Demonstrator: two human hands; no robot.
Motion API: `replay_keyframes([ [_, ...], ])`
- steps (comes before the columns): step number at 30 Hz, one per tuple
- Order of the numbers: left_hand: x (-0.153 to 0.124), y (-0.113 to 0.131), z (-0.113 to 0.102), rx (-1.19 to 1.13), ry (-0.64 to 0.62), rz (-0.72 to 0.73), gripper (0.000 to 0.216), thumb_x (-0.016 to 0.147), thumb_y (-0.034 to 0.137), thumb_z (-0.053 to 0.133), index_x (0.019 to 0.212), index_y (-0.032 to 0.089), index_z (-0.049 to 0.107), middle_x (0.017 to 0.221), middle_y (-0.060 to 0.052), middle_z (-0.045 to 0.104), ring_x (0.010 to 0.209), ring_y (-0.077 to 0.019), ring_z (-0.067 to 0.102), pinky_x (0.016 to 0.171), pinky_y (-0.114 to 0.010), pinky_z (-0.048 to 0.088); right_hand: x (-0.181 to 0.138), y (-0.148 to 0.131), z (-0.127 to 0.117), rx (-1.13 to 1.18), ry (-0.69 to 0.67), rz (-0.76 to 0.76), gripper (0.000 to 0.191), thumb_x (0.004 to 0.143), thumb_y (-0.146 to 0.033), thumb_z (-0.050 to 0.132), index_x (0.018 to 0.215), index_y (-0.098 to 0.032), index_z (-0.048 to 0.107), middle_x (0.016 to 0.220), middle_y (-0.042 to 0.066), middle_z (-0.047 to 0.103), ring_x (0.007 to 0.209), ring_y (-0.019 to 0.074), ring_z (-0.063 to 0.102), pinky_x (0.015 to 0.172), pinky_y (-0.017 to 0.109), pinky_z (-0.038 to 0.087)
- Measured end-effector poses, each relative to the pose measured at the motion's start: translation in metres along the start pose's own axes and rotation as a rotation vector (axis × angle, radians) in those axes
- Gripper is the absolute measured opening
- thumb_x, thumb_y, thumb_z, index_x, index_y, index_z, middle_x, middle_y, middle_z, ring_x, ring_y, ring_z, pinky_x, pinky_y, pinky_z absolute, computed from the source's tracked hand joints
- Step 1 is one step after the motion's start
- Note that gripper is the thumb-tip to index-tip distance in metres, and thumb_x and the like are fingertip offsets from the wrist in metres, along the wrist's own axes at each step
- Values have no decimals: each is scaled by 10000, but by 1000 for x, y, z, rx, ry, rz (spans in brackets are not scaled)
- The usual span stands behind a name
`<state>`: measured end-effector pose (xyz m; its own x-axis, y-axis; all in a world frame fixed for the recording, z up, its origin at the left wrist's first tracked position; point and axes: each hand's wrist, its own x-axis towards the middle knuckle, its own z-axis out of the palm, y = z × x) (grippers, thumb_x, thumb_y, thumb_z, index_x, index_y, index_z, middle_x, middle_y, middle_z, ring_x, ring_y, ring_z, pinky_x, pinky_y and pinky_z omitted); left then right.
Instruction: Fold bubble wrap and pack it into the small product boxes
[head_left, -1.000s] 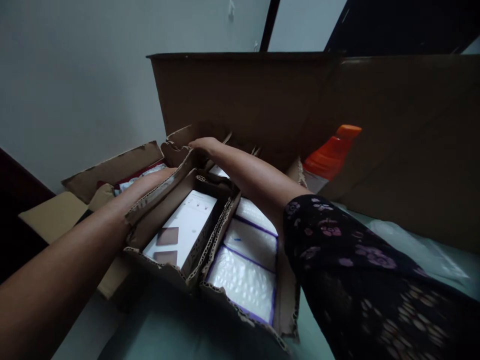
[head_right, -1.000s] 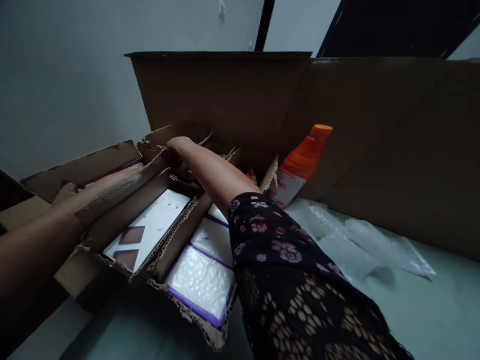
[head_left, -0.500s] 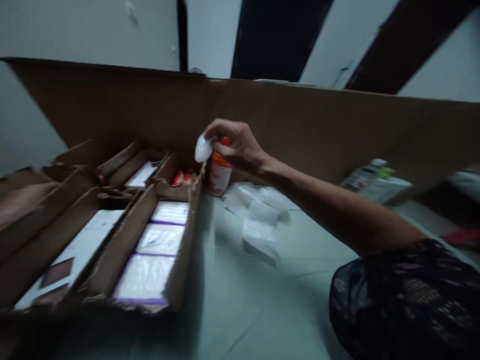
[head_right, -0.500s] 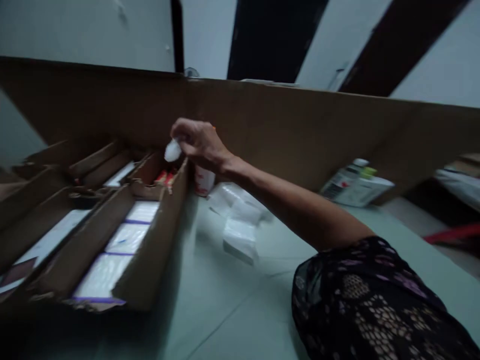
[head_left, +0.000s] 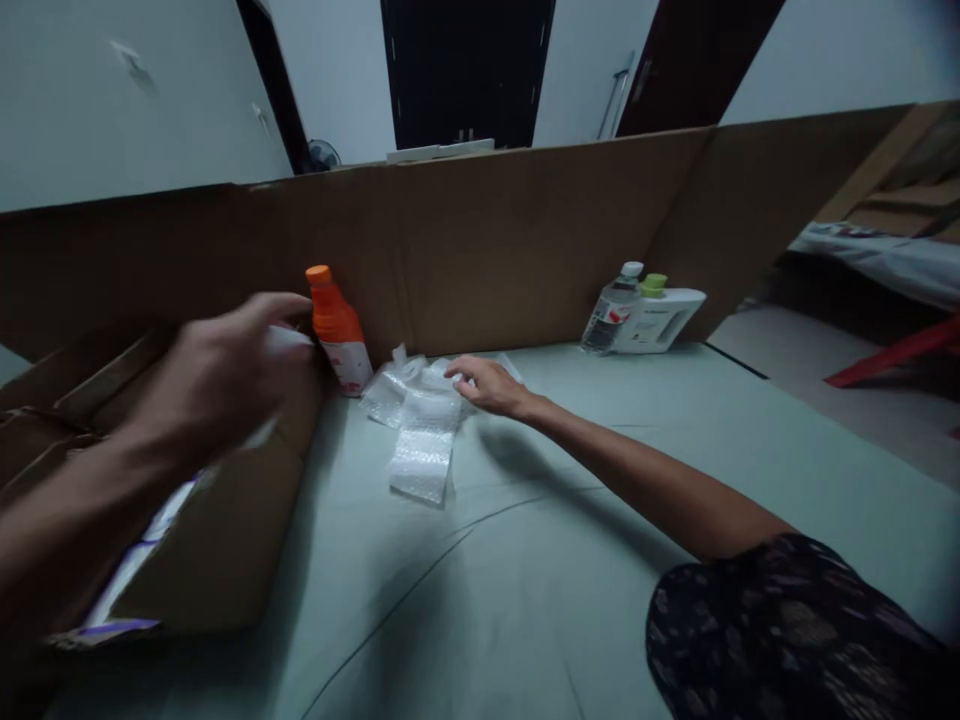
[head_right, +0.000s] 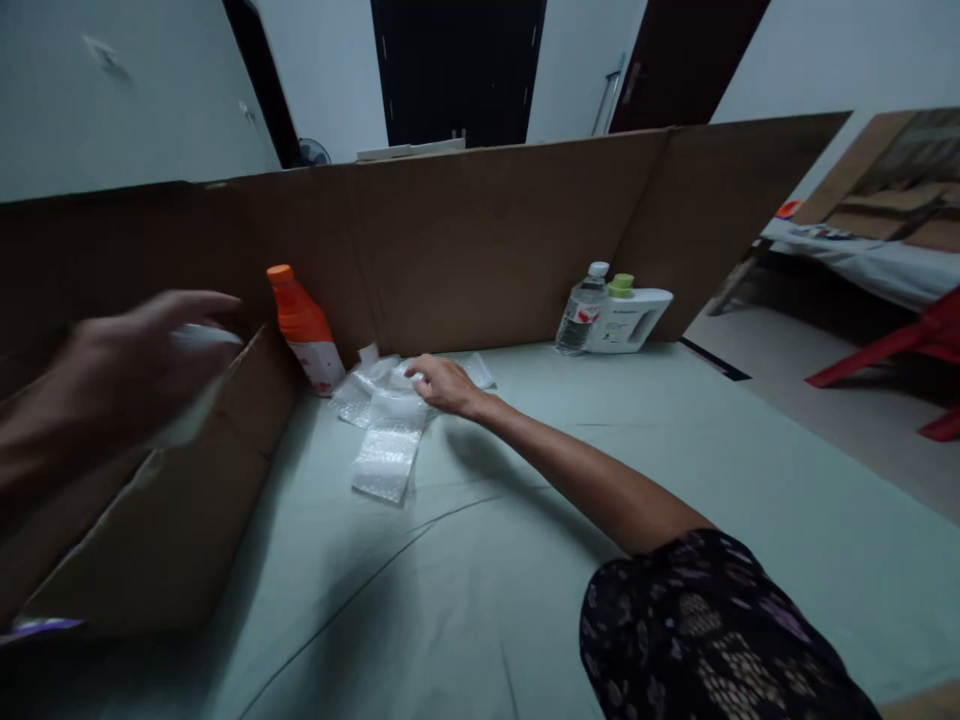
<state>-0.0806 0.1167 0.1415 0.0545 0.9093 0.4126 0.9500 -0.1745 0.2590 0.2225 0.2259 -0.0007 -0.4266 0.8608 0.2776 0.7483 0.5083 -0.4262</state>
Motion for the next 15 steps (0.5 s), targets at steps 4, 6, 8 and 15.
replay_keyframes([
  [4, 50, 64, 76, 112, -29, 210, 484, 922, 308, 401, 1362, 195, 567, 1243, -121, 673, 1108, -316, 655, 954, -430, 497, -35, 15, 7, 20, -67, 9, 269, 863, -167, 628, 1110, -181, 734, 1063, 59, 762, 924, 194, 704, 876, 292, 499],
  [6, 80, 76, 115, 139, -55, 184, 608, 907, 358, 464, 1484, 168, 436, 1362, -169, 591, 1225, -355, 586, 993, -462, 480, -38, 18, 20, 26, -75, 36, 320, 869, -226, 660, 1181, -173, 708, 1117, 83, 756, 951, 214, 709, 881, 303, 502],
  [8, 97, 74, 143, 153, -110, 109, 723, 907, 449, 478, 1538, 127, 335, 1460, -216, 492, 1311, -370, 519, 1027, -475, 465, -31, 19, 36, 28, -66, 66, 429, 871, -299, 682, 1274, -155, 657, 1225, 130, 720, 1043, 258, 694, 906, 331, 499],
  [15, 26, 22, 118, 311, -167, 179, 600, 818, 375, 540, 1382, 170, 530, 1467, -182, 520, 1342, -388, 494, 1117, -511, 391, -10, 8, 71, 87, -111, 17, 112, 861, -242, 652, 888, -227, 759, 914, 47, 787, 889, 235, 712, 725, 271, 462],
])
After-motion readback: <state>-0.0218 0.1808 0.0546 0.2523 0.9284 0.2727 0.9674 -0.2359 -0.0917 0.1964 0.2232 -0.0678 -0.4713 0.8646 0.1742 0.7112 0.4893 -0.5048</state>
